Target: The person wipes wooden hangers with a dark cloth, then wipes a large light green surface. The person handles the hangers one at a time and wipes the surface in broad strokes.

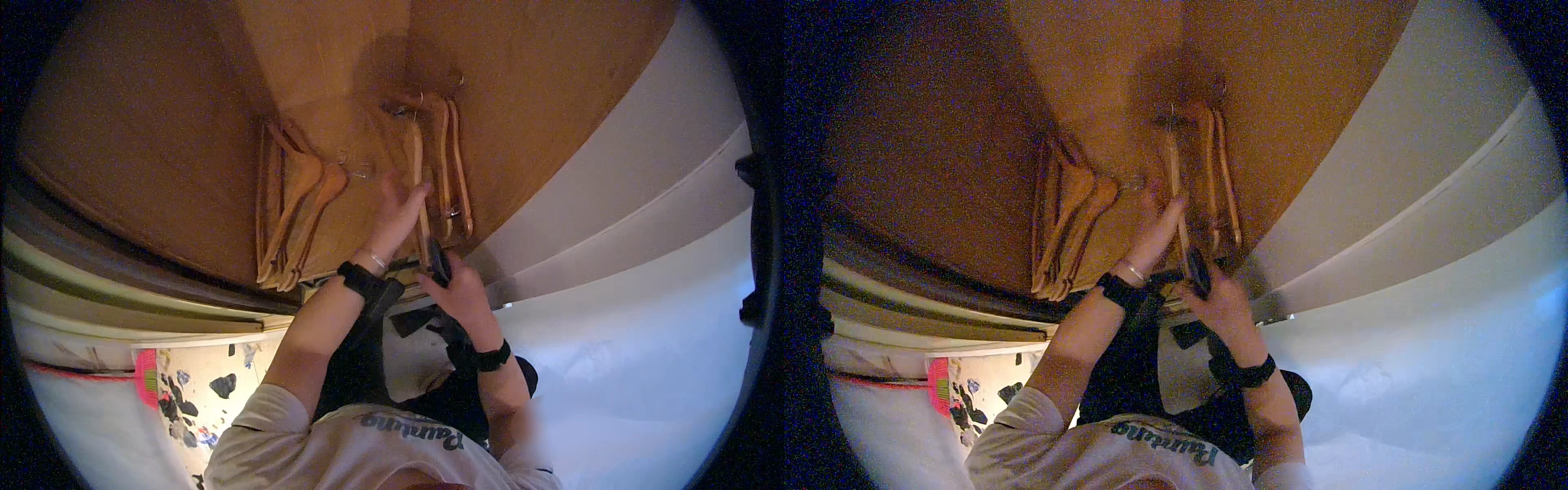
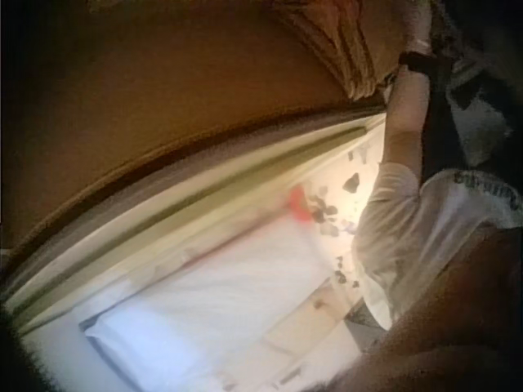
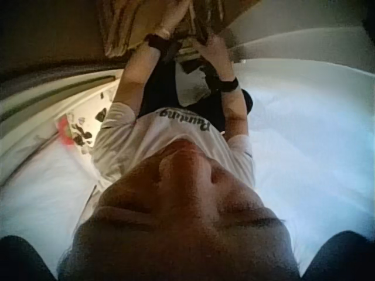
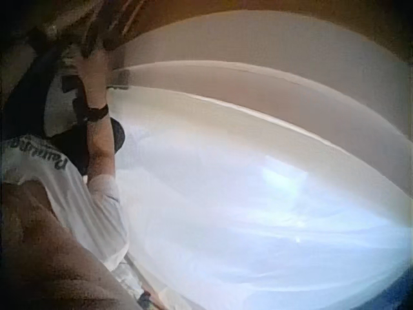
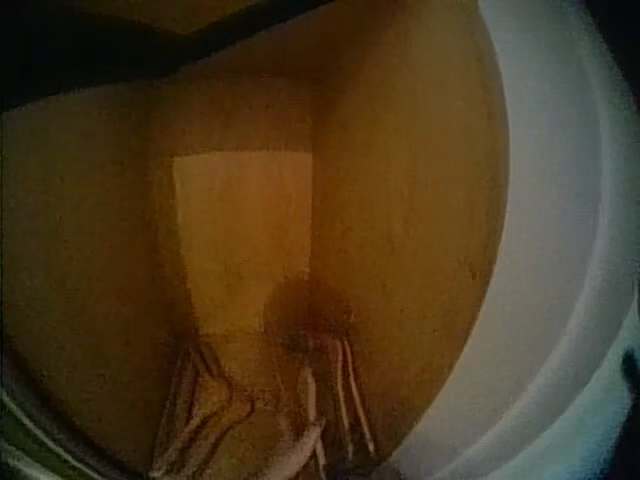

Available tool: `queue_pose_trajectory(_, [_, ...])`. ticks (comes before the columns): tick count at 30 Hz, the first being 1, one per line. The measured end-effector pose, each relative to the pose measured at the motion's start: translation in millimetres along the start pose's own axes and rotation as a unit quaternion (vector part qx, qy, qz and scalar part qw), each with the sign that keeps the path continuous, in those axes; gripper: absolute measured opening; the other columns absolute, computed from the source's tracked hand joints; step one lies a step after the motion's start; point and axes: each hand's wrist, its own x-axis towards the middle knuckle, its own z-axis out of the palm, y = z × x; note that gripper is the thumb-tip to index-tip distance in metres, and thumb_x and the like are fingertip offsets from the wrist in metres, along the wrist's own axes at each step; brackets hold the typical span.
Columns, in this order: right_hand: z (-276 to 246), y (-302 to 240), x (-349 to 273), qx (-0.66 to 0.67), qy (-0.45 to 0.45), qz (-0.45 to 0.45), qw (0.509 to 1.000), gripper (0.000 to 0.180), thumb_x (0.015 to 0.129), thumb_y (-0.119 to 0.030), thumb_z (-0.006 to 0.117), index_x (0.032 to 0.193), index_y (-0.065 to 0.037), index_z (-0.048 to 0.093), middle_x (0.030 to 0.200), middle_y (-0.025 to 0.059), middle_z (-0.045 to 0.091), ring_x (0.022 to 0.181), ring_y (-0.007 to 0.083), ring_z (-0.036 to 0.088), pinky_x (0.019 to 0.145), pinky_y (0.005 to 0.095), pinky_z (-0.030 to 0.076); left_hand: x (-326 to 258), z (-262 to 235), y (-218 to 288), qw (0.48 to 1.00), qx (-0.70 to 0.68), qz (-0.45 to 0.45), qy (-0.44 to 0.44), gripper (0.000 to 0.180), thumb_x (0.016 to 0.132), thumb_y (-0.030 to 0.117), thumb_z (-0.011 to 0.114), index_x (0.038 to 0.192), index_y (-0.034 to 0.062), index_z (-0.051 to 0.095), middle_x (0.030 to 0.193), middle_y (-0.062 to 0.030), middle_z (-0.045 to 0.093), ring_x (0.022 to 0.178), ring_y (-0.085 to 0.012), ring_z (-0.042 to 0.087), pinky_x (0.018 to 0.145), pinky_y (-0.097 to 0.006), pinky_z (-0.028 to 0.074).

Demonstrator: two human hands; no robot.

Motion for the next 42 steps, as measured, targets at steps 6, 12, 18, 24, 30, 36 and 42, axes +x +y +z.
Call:
queue_pose_trajectory(6, [10, 34, 0, -0.132, -0.064, 0.067, 0.987, 0.04, 0.08, -0.034, 0.063, 0.101, 0.0, 0.055, 0.083, 0.0254, 0.063, 0.076, 0.0425, 0.061, 0.067, 0.0499, 0.05, 39, 15, -42, 0.999, -0.019, -0.038, 0.016, 0.079, 0.085, 0.052, 0.055, 0.133, -0.0048, 0.027, 0.126, -0.0225, 0.046, 0.117, -0.0312, 0.047, 0.099, -0.036, 0.035])
queue_pose_trajectory(12, [24, 45, 10, -0.137, -0.006, 0.093, 0.986, 0.03, 0.083, -0.028, 0.06, 0.092, 0.0, 0.058, 0.073, 0.0271, 0.06, 0.072, 0.0443, 0.06, 0.062, 0.0513, 0.048, 67, 19, -49, 0.999, 0.043, -0.001, -0.005, 0.078, 0.086, 0.052, 0.053, 0.131, -0.0084, 0.033, 0.129, -0.0273, 0.045, 0.12, -0.0373, 0.046, 0.102, -0.038, 0.034])
queue_pose_trajectory(18, [42, 51, 30, -0.171, 0.026, 0.104, 0.979, 0.032, 0.084, -0.03, 0.06, 0.092, 0.001, 0.057, 0.072, 0.0265, 0.061, 0.069, 0.0441, 0.06, 0.062, 0.0512, 0.049, 48, 24, -60, 0.975, 0.211, 0.068, 0.017, 0.074, 0.086, 0.039, 0.058, 0.133, -0.0098, 0.029, 0.13, -0.0321, 0.042, 0.123, -0.0418, 0.041, 0.104, -0.04, 0.033])
queue_pose_trajectory(24, [41, 39, 36, -0.187, 0.064, 0.104, 0.975, 0.031, 0.083, -0.031, 0.062, 0.092, -0.002, 0.058, 0.074, 0.0253, 0.062, 0.07, 0.0433, 0.06, 0.062, 0.0495, 0.05, 23, 9, -57, 0.977, 0.182, 0.109, -0.027, 0.066, 0.086, 0.03, 0.061, 0.132, -0.0077, 0.034, 0.129, -0.0303, 0.044, 0.121, -0.0389, 0.044, 0.102, -0.039, 0.036])
queue_pose_trajectory(30, [48, 30, 27, -0.121, 0.02, -0.027, 0.992, 0.028, 0.084, -0.026, 0.062, 0.096, -0.001, 0.059, 0.077, 0.0253, 0.062, 0.073, 0.0429, 0.06, 0.063, 0.0458, 0.05, -12, -30, -53, 0.976, 0.202, 0.08, -0.008, 0.058, 0.085, 0.026, 0.061, 0.13, -0.0037, 0.039, 0.125, -0.03, 0.047, 0.118, -0.0407, 0.046, 0.099, -0.04, 0.038])
queue_pose_trajectory(36, [72, 1, 28, 0.054, -0.071, 0.063, 0.994, 0.037, 0.085, -0.021, 0.062, 0.114, 0.001, 0.054, 0.091, 0.0212, 0.063, 0.084, 0.0333, 0.062, 0.071, 0.0388, 0.049, -47, -105, -32, 0.78, 0.581, 0.104, 0.208, 0.056, 0.081, 0.029, 0.063, 0.125, 0.0011, 0.044, 0.115, -0.0253, 0.051, 0.108, -0.0396, 0.047, 0.094, -0.047, 0.035])
queue_pose_trajectory(42, [119, 21, 25, 0.244, -0.079, 0.017, 0.966, 0.056, 0.081, -0.017, 0.061, 0.131, -0.002, 0.039, 0.11, 0.0199, 0.059, 0.102, 0.0342, 0.058, 0.088, 0.0375, 0.045, -52, -166, -44, 0.733, 0.636, -0.003, 0.24, 0.049, 0.081, 0.033, 0.061, 0.117, 0.0026, 0.049, 0.103, -0.0218, 0.055, 0.1, -0.039, 0.052, 0.086, -0.049, 0.04])
